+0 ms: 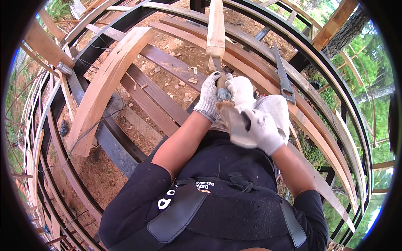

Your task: The person saws the end of a wooden beam using a handsaw, then carves and shapes the wood joint using a chisel and a hatchet.

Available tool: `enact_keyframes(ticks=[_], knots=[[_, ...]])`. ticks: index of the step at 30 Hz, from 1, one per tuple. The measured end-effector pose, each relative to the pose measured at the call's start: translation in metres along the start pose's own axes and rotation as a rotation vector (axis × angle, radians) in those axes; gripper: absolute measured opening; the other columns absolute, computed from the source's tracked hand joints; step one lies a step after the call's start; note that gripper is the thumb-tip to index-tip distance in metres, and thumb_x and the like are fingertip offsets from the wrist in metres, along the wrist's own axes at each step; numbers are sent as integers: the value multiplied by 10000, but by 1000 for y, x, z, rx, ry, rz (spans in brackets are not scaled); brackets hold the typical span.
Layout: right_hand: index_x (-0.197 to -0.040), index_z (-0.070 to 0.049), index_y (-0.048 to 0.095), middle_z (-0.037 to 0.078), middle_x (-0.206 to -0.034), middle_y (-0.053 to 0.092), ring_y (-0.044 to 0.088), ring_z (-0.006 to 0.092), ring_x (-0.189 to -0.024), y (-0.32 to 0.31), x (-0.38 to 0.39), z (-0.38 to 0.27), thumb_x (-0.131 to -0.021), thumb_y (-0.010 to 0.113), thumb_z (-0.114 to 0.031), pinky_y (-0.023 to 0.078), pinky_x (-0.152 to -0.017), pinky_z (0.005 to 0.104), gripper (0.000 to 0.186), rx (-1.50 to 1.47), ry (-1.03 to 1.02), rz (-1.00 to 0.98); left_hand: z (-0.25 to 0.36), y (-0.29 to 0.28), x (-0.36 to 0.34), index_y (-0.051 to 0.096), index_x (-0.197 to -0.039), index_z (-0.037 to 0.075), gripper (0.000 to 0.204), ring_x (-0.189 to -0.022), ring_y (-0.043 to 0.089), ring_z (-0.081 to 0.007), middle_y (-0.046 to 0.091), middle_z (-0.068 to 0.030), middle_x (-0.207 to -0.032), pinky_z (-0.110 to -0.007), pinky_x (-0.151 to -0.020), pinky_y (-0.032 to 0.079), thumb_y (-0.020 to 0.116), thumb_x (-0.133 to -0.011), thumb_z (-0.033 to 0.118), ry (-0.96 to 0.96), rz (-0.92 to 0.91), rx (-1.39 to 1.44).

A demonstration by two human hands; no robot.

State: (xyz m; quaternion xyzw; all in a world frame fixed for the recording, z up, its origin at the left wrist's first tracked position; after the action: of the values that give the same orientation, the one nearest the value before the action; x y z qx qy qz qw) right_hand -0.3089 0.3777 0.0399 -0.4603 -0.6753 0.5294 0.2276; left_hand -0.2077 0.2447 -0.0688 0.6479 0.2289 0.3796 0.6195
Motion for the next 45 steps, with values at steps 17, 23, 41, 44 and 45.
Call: enact_keyframes(ticks=[17, 23, 41, 44, 45], knots=[[-1271, -28, 537, 225, -1171, 631, 636, 420, -1057, -35, 50, 15, -775, 786, -27, 478, -967, 502, 555, -99, 70, 489, -9, 18, 54, 541, -1250, 30, 392, -636, 584, -127, 618, -40, -890, -271, -586, 555, 602, -1011, 334, -58, -34, 85], [-1120, 8, 653, 208, -1012, 696, 683, 398, -940, -43, 25, 5, -756, 774, -59, 522, -846, 435, 389, -99, 92, 261, -7, 2, 45, 543, -1258, 3, 410, -651, 591, -137, 637, -52, -920, -269, -597, 552, 600, -1014, 328, -64, -22, 112], [-1159, -60, 630, 168, -1004, 663, 671, 390, -888, -40, 7, -21, -705, 760, -155, 538, -755, 476, 481, -78, 102, -47, -1, 21, 25, 595, -1179, -50, 407, -695, 658, -188, 669, -92, -875, -303, -660, 601, 596, -1008, 319, -82, -151, 239], [-1167, -61, 622, 175, -994, 658, 666, 392, -873, -47, 12, -30, -707, 746, -159, 534, -746, 483, 486, -138, -34, 32, -3, 18, 33, 574, -1205, -31, 403, -715, 653, -175, 655, -88, -911, -298, -663, 595, 583, -1014, 324, -93, -150, 200], [-1155, -64, 624, 177, -995, 659, 663, 394, -873, -47, 14, -30, -710, 739, -154, 532, -744, 487, 468, -119, -85, 106, -3, 18, 32, 574, -1205, -31, 403, -715, 653, -175, 655, -88, -911, -298, -663, 595, 583, -1014, 324, -97, -154, 200]])
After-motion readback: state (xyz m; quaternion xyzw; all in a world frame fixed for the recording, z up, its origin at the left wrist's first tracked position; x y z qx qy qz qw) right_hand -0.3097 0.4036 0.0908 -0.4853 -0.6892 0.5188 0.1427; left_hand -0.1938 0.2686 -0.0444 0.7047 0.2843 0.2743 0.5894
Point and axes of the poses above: each hand's wrist, its own x-axis away from the middle knuckle, its own y-axis out of the palm, z = x × y, the point moved 6 cm from there along -x, towards the middle knuckle
